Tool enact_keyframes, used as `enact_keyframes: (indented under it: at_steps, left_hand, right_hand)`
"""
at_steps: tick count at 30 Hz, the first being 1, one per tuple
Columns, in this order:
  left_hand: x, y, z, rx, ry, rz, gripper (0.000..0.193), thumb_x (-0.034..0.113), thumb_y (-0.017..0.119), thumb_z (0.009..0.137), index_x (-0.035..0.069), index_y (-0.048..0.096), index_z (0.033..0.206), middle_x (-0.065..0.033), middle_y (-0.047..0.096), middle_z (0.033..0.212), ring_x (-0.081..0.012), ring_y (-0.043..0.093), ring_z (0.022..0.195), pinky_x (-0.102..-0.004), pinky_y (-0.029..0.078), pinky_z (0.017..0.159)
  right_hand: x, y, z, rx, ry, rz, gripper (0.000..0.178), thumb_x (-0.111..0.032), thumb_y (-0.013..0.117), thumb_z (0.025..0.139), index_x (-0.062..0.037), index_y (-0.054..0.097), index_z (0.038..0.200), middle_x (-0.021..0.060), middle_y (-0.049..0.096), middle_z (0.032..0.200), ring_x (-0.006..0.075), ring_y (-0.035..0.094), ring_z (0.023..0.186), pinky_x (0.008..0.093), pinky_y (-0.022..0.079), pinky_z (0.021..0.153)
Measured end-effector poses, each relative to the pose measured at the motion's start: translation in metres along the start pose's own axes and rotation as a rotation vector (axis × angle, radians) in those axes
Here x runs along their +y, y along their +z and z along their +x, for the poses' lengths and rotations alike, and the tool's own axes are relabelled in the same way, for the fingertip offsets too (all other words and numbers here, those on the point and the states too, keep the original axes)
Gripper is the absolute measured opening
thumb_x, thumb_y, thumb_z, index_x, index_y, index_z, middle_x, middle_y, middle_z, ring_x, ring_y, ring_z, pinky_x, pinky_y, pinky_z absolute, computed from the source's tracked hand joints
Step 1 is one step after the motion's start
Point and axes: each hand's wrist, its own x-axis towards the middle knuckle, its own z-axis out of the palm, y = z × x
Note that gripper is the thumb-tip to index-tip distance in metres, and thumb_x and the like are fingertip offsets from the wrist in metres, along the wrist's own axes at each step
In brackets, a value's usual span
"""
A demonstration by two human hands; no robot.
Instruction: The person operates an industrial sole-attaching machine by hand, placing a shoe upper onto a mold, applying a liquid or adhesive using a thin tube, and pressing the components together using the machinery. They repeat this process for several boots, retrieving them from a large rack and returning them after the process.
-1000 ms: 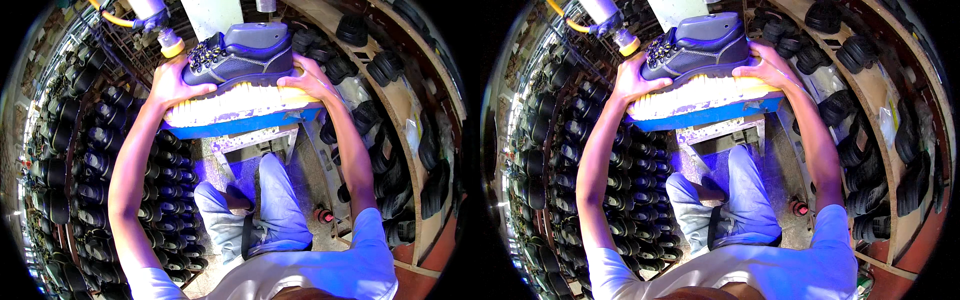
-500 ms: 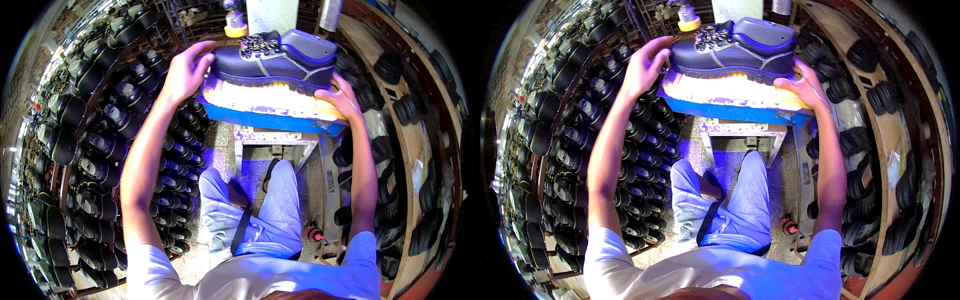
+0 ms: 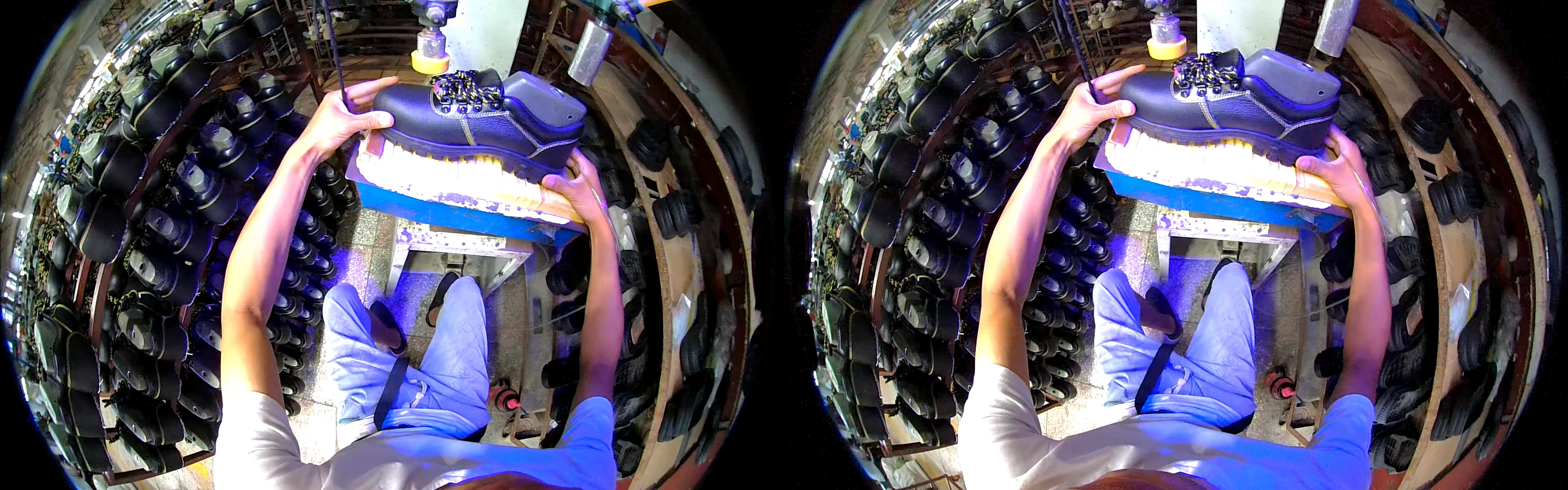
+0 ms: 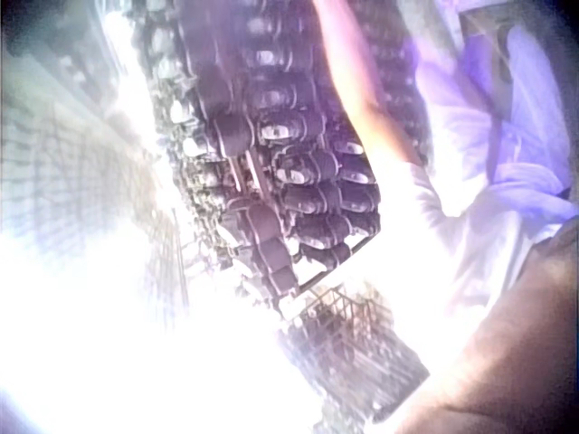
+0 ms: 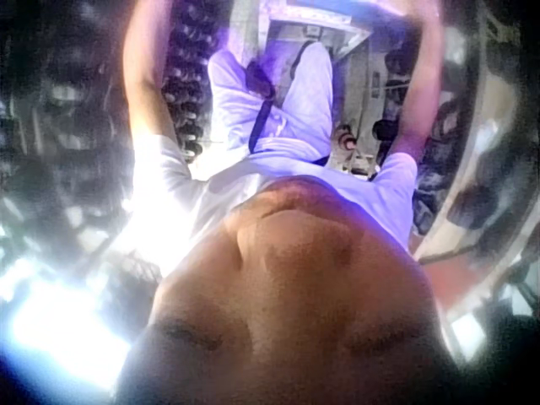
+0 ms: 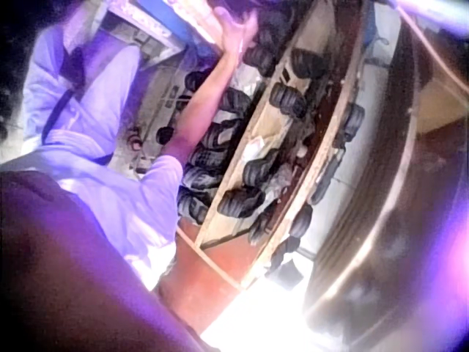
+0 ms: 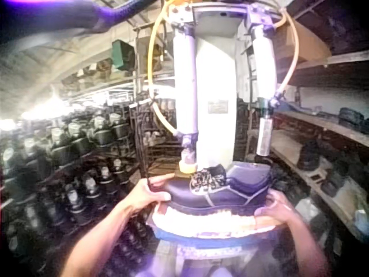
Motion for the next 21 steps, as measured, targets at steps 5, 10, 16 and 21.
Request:
enact_keyframes:
  at_steps: [5,10,16,21]
  left_hand:
    - [0.000,0.003,-0.004,0.039,0.024,0.008,0.076,0.012,0.087,0.082,0.007,0.055,0.151,-0.0075,0.069,0.134,-0.0158,0.065,0.118,-0.0323,0.048,0.109]
    - [0.010,0.000,0.003,-0.034,-0.058,0.127,0.075,0.015,0.088,0.082,0.007,0.057,0.149,-0.0076,0.069,0.135,-0.0164,0.064,0.118,-0.0331,0.048,0.110]
    - [-0.008,-0.008,0.014,0.009,-0.042,0.138,0.074,0.019,0.087,0.082,0.004,0.058,0.148,-0.0011,0.069,0.091,-0.0119,0.067,0.098,-0.0300,0.048,0.102]
    - [-0.005,-0.002,0.012,-0.011,-0.016,0.054,0.074,0.016,0.084,0.086,-0.001,0.052,0.150,-0.0128,0.067,0.136,-0.0192,0.064,0.122,-0.0335,0.045,0.111]
  right_hand:
    - [-0.015,0.011,-0.003,0.032,0.016,-0.115,0.080,-0.018,0.095,0.071,0.0011,0.057,0.139,0.0140,0.066,0.135,0.0234,0.060,0.127,0.0385,0.041,0.116]
    - [-0.021,0.011,-0.008,0.040,-0.004,-0.129,0.077,-0.014,0.094,0.070,-0.0002,0.059,0.136,0.0114,0.068,0.131,0.0221,0.063,0.122,0.0381,0.043,0.114]
    - [-0.011,0.012,-0.016,0.133,-0.078,-0.136,0.088,-0.044,0.086,0.082,0.0012,0.051,0.148,0.0159,0.062,0.142,0.0240,0.058,0.131,0.0397,0.041,0.117]
    - [-0.025,0.017,-0.020,0.127,-0.055,-0.036,0.078,-0.052,0.075,0.093,-0.0004,0.053,0.148,0.0150,0.063,0.143,0.0258,0.057,0.133,0.0399,0.041,0.116]
